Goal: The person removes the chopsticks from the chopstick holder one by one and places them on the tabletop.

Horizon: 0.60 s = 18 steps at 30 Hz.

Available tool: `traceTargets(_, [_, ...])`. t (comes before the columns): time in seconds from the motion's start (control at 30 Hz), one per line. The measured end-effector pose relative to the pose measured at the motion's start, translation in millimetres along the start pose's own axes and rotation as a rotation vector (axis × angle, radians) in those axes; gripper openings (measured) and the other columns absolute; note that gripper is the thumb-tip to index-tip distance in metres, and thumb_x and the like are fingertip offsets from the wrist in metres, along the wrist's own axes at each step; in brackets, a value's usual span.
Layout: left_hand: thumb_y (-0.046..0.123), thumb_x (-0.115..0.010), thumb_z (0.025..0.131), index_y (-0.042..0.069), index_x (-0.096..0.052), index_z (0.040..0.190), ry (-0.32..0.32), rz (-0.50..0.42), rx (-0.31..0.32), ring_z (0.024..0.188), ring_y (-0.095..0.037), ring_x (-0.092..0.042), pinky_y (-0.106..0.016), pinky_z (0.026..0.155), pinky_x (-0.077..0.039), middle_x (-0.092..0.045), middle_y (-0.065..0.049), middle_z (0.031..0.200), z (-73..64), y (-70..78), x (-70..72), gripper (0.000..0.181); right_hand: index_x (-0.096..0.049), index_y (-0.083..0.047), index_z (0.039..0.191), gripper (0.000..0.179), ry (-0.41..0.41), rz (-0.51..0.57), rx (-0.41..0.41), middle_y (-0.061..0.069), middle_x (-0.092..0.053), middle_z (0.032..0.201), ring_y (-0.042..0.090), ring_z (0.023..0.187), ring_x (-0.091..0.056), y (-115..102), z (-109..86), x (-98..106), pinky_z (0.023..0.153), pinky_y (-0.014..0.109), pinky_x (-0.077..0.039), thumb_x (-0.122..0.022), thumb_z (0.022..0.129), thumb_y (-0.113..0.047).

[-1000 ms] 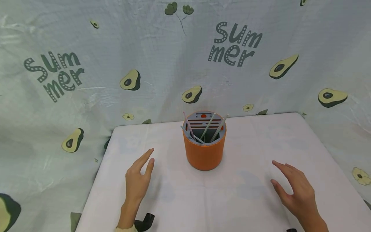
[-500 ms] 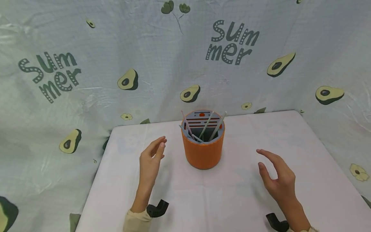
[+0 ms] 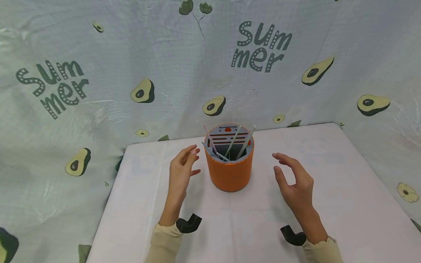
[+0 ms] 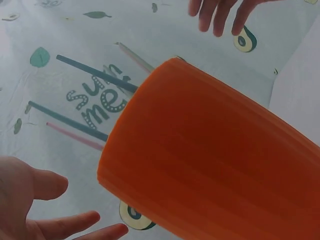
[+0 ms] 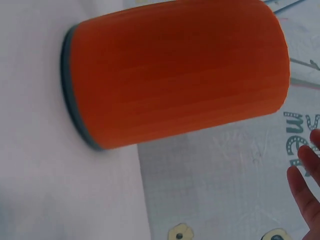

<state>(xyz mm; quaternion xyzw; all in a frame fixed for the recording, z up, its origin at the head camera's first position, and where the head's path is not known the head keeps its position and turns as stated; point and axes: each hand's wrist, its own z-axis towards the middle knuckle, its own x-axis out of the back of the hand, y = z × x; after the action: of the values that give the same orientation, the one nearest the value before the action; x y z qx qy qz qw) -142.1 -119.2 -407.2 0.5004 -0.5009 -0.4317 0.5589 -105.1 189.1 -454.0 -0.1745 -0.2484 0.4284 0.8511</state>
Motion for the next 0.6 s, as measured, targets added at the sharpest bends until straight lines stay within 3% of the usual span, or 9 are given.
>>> traceTargets(0.23, [0.031, -0.059, 0.108, 0.012, -0.065, 0.141, -0.039, -0.021, 0.024, 0.128, -0.039, -0.061, -0.043, 0.073, -0.068, -0.066, -0.017, 0.141, 8.3, 1.2, -10.2, 0.039, -0.069, -0.005, 0.131, 0.042, -0.033, 0.001, -0.090, 0.013, -0.075, 0.123, 0.021, 0.111, -0.068, -5.5, 15.1, -16.1, 0.106, 0.012, -0.049, -0.076, 0.090, 0.002])
traceTargets(0.43, [0.031, -0.058, 0.108, 0.011, -0.062, 0.144, -0.056, -0.047, 0.032, 0.131, -0.041, -0.060, -0.041, 0.069, -0.068, -0.064, -0.014, 0.145, 12.1, 3.4, -12.3, 0.041, -0.069, -0.006, 0.131, 0.040, -0.064, 0.011, -0.152, 0.011, -0.075, 0.123, 0.023, 0.116, -0.067, -11.2, 30.8, -28.6, 0.105, 0.014, -0.050, -0.076, 0.092, -0.001])
traceTargets(0.6, [0.033, -0.056, 0.108, 0.013, -0.057, 0.150, -0.111, -0.045, 0.039, 0.135, -0.038, -0.060, -0.043, 0.071, -0.068, -0.060, -0.014, 0.150, 15.1, 4.7, -13.2, 0.046, -0.070, -0.005, 0.129, 0.036, -0.069, 0.024, -0.172, 0.013, -0.075, 0.122, 0.026, 0.115, -0.067, -14.3, 40.5, -38.3, 0.104, 0.014, -0.050, -0.076, 0.093, -0.003])
